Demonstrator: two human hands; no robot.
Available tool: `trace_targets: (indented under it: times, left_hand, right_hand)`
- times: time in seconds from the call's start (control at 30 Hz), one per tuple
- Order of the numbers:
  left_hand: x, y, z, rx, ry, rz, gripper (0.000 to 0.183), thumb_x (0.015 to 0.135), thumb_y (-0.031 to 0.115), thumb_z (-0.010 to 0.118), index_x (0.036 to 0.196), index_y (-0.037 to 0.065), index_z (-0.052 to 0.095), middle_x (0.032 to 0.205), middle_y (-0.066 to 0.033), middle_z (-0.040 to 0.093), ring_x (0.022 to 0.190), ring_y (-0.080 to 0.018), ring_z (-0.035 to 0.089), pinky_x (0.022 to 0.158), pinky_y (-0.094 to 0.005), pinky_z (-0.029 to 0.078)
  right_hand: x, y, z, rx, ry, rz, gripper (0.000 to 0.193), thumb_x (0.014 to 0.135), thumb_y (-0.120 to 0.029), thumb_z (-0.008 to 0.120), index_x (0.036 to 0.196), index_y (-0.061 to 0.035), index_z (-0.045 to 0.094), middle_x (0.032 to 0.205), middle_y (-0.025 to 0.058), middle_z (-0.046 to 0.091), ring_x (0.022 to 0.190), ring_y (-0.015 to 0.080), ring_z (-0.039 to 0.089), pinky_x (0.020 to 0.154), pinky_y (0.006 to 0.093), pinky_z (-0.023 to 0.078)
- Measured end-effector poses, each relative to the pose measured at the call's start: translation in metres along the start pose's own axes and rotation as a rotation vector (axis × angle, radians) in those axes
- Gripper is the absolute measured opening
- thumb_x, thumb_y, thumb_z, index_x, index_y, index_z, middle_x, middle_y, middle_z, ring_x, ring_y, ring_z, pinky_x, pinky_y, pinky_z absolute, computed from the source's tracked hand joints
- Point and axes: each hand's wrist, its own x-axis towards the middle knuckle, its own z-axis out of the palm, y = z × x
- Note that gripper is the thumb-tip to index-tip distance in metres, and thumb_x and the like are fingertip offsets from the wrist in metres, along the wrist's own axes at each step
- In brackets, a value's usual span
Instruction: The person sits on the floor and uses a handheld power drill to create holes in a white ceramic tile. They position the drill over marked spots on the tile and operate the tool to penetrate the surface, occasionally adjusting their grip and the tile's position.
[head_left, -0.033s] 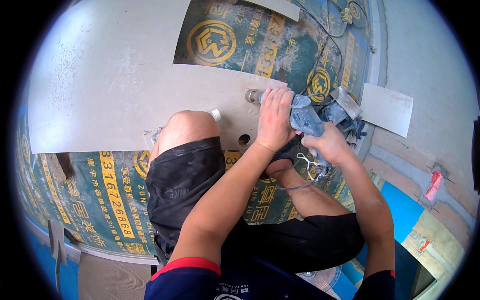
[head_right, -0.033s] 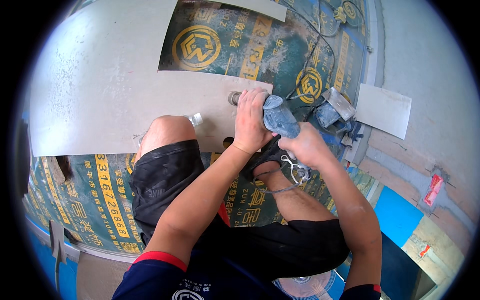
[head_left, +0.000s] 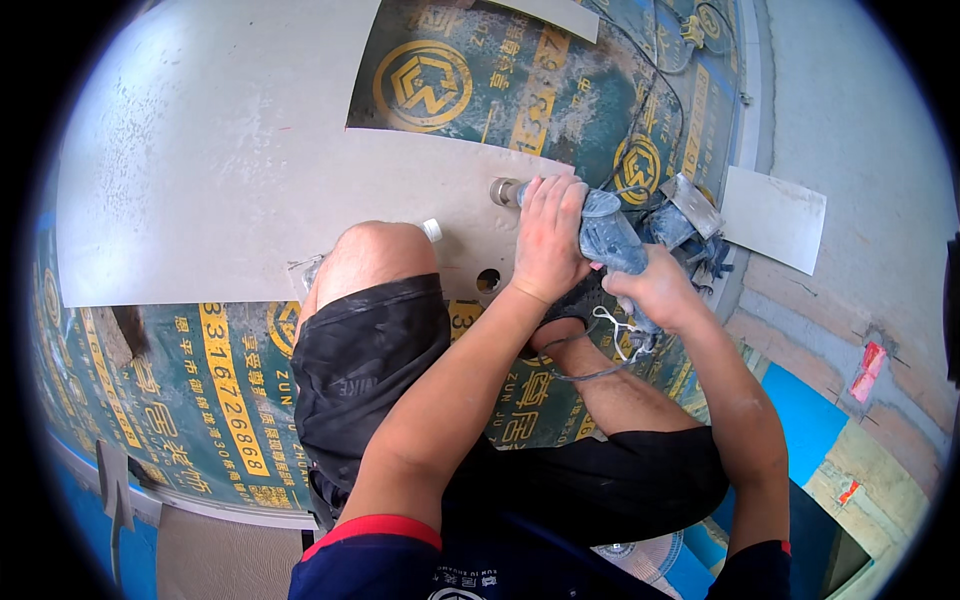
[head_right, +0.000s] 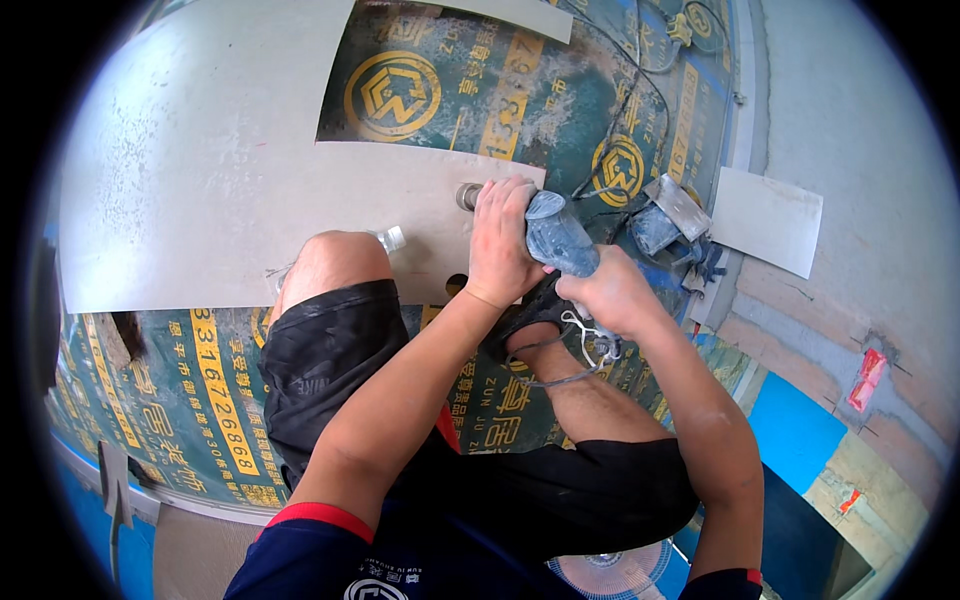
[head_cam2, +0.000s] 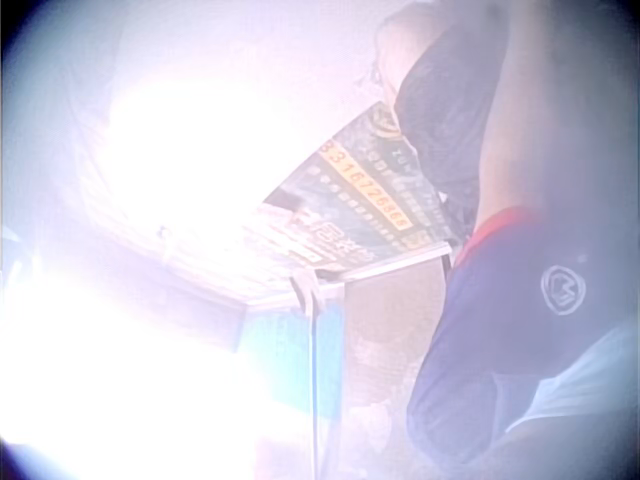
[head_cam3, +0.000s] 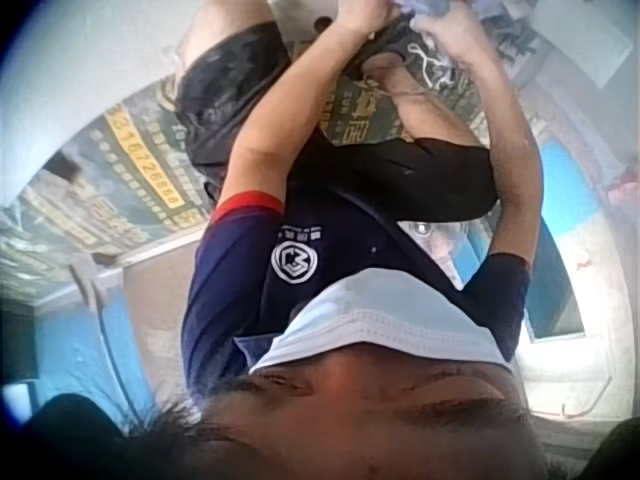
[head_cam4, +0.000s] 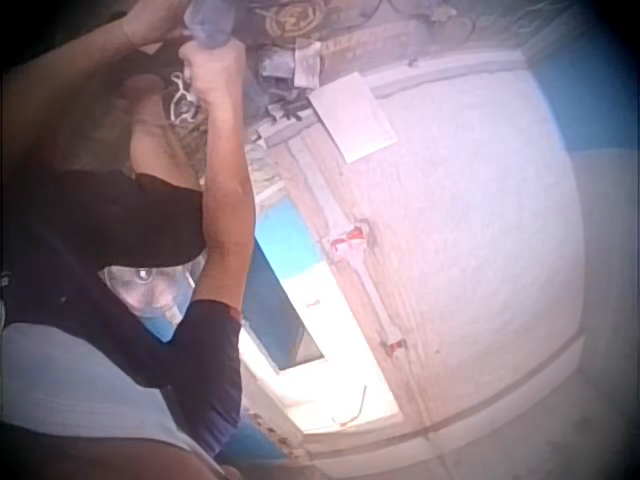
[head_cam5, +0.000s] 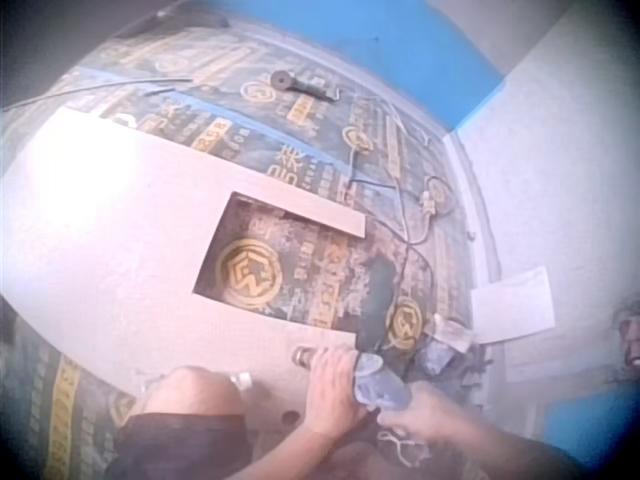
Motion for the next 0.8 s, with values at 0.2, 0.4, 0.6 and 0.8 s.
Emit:
trace_targets:
  times: [0.2, 0.4, 0.6, 0.8]
  left_hand:
    - [-0.006, -0.003, 0.001, 0.007, 0.009, 0.010, 0.102, 0.057, 0.024, 0.094, 0.143, 0.003, 0.045, 0.143, -0.0209, 0.056, 0.137, -0.0437, 0.052, 0.122, -0.0625, 0.033]
    - [-0.007, -0.003, 0.000, -0.011, 0.010, 0.018, 0.095, 0.063, 0.030, 0.091, 0.143, 0.003, 0.046, 0.142, -0.0211, 0.055, 0.137, -0.0438, 0.051, 0.122, -0.0623, 0.031]
    - [-0.010, -0.004, 0.000, -0.009, 0.004, 0.019, 0.092, 0.068, 0.034, 0.089, 0.143, 0.003, 0.046, 0.143, -0.0218, 0.055, 0.137, -0.0440, 0.051, 0.123, -0.0619, 0.031]
    - [-0.012, -0.005, 0.001, -0.006, 0.008, 0.024, 0.090, 0.069, 0.034, 0.088, 0.143, 0.002, 0.047, 0.143, -0.0224, 0.055, 0.137, -0.0438, 0.051, 0.123, -0.0618, 0.031]
  right_hand:
    - [-0.001, 0.002, 0.003, -0.030, -0.013, -0.012, 0.037, 0.075, -0.024, 0.075, 0.096, 0.0059, 0.072, 0.073, 0.0124, 0.070, 0.065, 0.0190, 0.066, 0.065, 0.0376, 0.053]
    - [-0.002, 0.005, 0.005, -0.027, -0.019, -0.024, 0.038, 0.075, -0.026, 0.074, 0.097, 0.0058, 0.072, 0.074, 0.0156, 0.071, 0.069, 0.0237, 0.070, 0.069, 0.0392, 0.054]
    - [-0.003, 0.007, 0.008, -0.077, -0.010, -0.025, 0.032, 0.079, -0.021, 0.075, 0.101, 0.0024, 0.073, 0.075, 0.0089, 0.069, 0.066, 0.0176, 0.064, 0.065, 0.0349, 0.052]
    - [-0.008, -0.002, 0.009, -0.091, 0.005, -0.013, 0.037, 0.078, -0.025, 0.073, 0.101, 0.0042, 0.073, 0.080, 0.0175, 0.071, 0.075, 0.0292, 0.070, 0.072, 0.0395, 0.054]
